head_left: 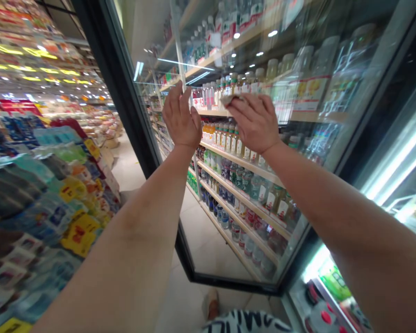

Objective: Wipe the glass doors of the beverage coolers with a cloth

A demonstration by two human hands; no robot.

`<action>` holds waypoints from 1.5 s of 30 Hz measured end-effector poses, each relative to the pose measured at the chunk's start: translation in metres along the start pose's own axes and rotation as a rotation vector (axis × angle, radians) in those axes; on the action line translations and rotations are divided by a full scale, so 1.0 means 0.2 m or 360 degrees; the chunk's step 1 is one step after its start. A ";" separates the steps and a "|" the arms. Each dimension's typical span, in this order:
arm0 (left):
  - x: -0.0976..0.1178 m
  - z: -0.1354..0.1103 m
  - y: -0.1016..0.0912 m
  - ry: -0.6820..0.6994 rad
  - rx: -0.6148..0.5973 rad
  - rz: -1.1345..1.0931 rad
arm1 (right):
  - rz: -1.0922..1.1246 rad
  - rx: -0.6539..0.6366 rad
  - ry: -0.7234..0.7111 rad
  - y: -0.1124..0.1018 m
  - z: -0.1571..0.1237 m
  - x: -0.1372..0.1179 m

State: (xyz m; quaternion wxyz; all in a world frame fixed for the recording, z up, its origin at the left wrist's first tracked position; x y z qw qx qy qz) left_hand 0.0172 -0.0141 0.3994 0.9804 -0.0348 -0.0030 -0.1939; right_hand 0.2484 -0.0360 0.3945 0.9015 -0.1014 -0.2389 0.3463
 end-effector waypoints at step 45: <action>0.01 -0.02 0.00 -0.0056 0.0017 -0.0099 | 0.0186 -0.0132 -0.0262 0.11 -0.02 -0.03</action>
Point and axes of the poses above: each hand's wrist, its own z-axis towards the middle knuckle, its own y-axis out of the palm, x = y × z, the point moved 5 cm from there along z, towards the middle knuckle, and after that the axes turned 4 degrees about z, right-handed, at the moved point
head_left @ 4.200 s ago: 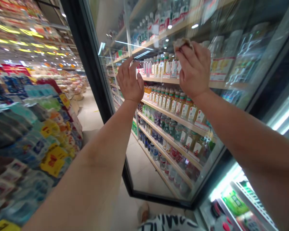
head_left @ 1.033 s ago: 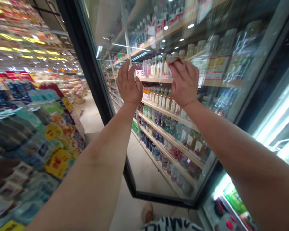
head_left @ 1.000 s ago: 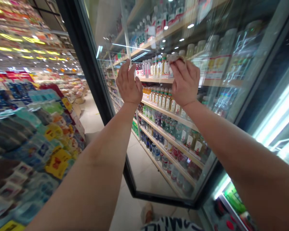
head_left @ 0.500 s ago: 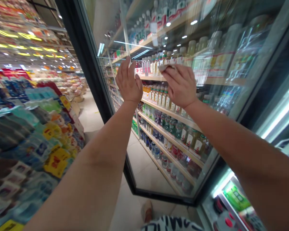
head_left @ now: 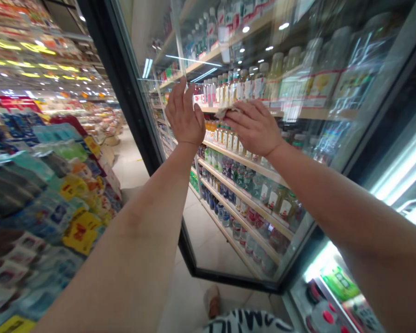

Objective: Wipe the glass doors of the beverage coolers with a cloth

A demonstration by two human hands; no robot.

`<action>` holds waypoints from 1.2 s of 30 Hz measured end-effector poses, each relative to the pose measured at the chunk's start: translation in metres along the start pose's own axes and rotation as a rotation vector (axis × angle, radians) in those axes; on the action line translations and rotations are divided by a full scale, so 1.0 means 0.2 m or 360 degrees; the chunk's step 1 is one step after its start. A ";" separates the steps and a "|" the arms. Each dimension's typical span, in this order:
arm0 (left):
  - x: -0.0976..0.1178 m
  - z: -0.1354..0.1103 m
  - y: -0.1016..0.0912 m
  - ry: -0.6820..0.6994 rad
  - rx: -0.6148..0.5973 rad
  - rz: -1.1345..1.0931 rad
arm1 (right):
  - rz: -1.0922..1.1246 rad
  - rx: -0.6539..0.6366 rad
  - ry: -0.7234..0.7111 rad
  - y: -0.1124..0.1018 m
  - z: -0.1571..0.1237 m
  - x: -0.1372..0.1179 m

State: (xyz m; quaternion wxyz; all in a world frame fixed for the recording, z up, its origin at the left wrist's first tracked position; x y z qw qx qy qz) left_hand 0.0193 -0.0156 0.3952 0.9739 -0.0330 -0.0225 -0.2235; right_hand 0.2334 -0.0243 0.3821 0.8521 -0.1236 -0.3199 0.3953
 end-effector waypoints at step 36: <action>0.05 -0.07 -0.01 0.0211 -0.0039 -0.0071 | 0.0112 -0.0039 0.0293 0.07 0.45 -0.29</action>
Point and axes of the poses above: each hand's wrist, its own z-axis towards the middle knuckle, its own y-axis out of the palm, x = y × z, the point moved 5 cm from there along z, towards the middle knuckle, and after that the axes turned 4 degrees about z, right-handed, at the moved point
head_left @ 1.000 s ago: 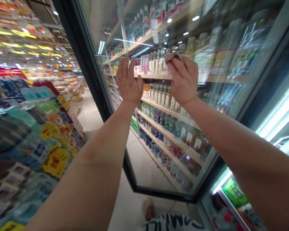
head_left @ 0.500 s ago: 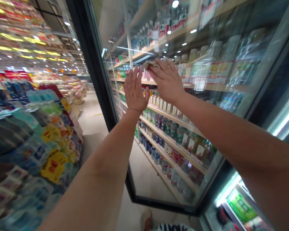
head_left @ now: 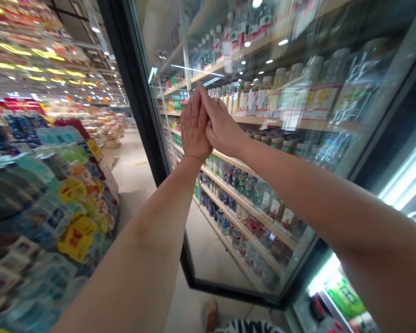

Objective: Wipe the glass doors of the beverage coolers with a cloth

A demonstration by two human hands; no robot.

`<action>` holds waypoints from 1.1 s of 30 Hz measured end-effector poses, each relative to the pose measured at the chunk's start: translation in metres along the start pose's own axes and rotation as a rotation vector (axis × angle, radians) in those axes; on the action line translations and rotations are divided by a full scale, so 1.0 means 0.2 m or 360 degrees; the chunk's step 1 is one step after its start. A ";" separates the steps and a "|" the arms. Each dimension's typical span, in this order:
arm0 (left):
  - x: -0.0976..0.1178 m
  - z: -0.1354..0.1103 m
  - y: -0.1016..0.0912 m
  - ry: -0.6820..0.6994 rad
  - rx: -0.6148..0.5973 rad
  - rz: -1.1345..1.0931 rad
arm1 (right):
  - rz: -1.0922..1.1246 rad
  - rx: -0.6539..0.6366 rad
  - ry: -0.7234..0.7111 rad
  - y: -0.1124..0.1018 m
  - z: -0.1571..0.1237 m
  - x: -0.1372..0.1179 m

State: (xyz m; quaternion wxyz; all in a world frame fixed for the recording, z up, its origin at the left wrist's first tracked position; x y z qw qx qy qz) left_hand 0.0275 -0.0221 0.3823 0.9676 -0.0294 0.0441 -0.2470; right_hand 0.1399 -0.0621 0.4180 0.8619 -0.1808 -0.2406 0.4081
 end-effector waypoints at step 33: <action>0.54 0.19 0.24 0.0428 -0.0108 -0.0072 | -0.0644 0.0033 0.0075 -0.30 -0.44 0.50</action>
Point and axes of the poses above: each hand's wrist, its own z-axis towards the middle knuckle, its own y-axis out of the palm, x = y × z, the point moved 5 cm from there along z, towards the middle knuckle, and after that the axes turned 4 degrees about z, right-handed, at the moved point
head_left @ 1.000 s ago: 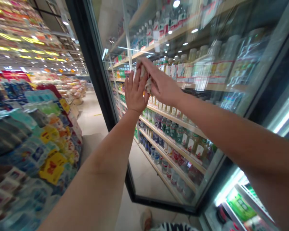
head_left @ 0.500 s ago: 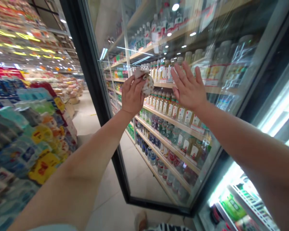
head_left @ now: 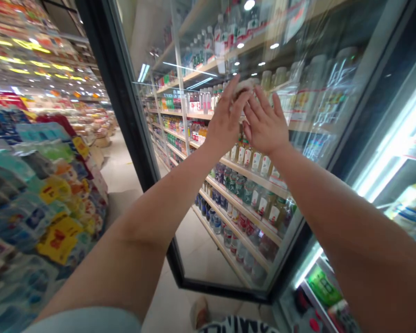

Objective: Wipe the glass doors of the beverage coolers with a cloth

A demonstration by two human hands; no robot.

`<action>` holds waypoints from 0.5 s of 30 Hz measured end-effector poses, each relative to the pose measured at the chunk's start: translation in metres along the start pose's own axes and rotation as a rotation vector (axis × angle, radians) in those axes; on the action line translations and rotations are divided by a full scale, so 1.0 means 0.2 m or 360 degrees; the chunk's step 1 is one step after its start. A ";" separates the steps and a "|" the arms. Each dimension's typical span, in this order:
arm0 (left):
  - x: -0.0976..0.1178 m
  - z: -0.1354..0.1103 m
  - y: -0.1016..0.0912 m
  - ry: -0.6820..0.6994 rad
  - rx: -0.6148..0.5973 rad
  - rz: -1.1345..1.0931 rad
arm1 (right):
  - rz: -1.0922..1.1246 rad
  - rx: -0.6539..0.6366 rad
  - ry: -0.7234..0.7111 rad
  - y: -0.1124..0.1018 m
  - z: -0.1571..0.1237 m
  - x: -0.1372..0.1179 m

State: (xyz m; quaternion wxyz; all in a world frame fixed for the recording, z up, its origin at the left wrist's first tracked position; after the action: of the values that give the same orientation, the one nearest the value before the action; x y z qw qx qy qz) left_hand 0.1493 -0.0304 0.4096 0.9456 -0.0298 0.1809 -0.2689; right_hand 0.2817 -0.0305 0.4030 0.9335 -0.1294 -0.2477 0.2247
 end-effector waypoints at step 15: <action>-0.19 -0.10 -0.12 0.0100 -0.0023 0.0410 | 0.0008 0.0004 0.0053 0.02 -0.01 0.01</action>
State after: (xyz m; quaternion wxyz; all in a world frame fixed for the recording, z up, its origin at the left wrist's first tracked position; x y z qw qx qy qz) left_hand 0.0998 -0.0295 0.4069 0.9659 -0.0047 0.2148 -0.1446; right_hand 0.2829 -0.0250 0.4014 0.9371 -0.1326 -0.2315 0.2251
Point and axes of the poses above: each hand's wrist, its own z-axis towards the middle knuckle, its own y-axis out of the palm, x = y × z, the point moved 5 cm from there along z, towards the middle knuckle, and after that the axes turned 4 degrees about z, right-handed, at the moved point
